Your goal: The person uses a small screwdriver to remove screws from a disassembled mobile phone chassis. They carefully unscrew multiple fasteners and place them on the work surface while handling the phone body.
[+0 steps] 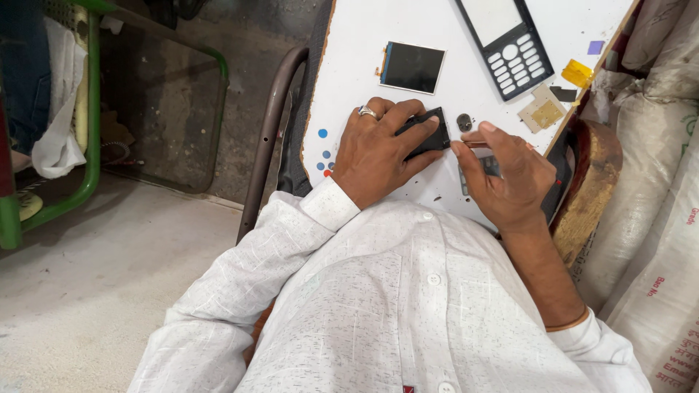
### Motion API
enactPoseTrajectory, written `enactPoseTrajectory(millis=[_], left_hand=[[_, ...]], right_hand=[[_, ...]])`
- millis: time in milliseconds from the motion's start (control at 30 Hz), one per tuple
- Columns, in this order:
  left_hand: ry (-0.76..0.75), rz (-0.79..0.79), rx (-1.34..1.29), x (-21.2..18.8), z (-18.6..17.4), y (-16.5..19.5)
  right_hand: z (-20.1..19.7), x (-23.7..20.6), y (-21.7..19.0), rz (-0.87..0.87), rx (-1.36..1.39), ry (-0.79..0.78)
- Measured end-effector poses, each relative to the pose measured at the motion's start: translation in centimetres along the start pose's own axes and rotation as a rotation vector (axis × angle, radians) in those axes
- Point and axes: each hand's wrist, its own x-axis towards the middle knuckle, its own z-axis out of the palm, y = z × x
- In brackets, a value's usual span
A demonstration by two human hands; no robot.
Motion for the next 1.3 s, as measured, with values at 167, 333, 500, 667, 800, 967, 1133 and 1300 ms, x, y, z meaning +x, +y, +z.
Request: enactPoseTrajectory(millis=[167, 333, 500, 667, 800, 967, 1133, 1300], left_hand=[[0.008, 0.005, -0.001, -0.2, 0.1, -0.1], [-0.007, -0.011, 0.006, -0.1, -0.1, 0.1], [-0.068, -0.016, -0.032, 0.1, -1.0, 0.1], [-0.089, -0.005, 0.007, 0.0, -1.0, 0.1], [-0.08, -0.001, -0.02, -0.1, -1.0, -0.1], [-0.078, 0.003, -0.038, -0.1, -0.9, -0.4], [-0.049, 0.03, -0.043, -0.5, -0.6, -0.7], [-0.047, 0.026, -0.018, -0.7, -0.2, -0.9]], right_hand=[[-0.3, -0.7, -0.1, 0.049, 0.098, -0.069], [0.4, -0.9, 0.4, 0.002, 0.01, 0.005], [0.3, -0.6, 0.3, 0.14, 0.251, -0.02], [-0.3, -0.8, -0.1, 0.213, 0.3, -0.057], [0.4, -0.4, 0.5, 0.075, 0.1, 0.001], [0.4, -1.3, 1.1, 0.191, 0.133, 0.018], [-0.4, -3.4, 1.7, 0.419, 0.29, 0.12], [-0.4, -3.8, 2.0, 0.425, 0.355, 0.104]])
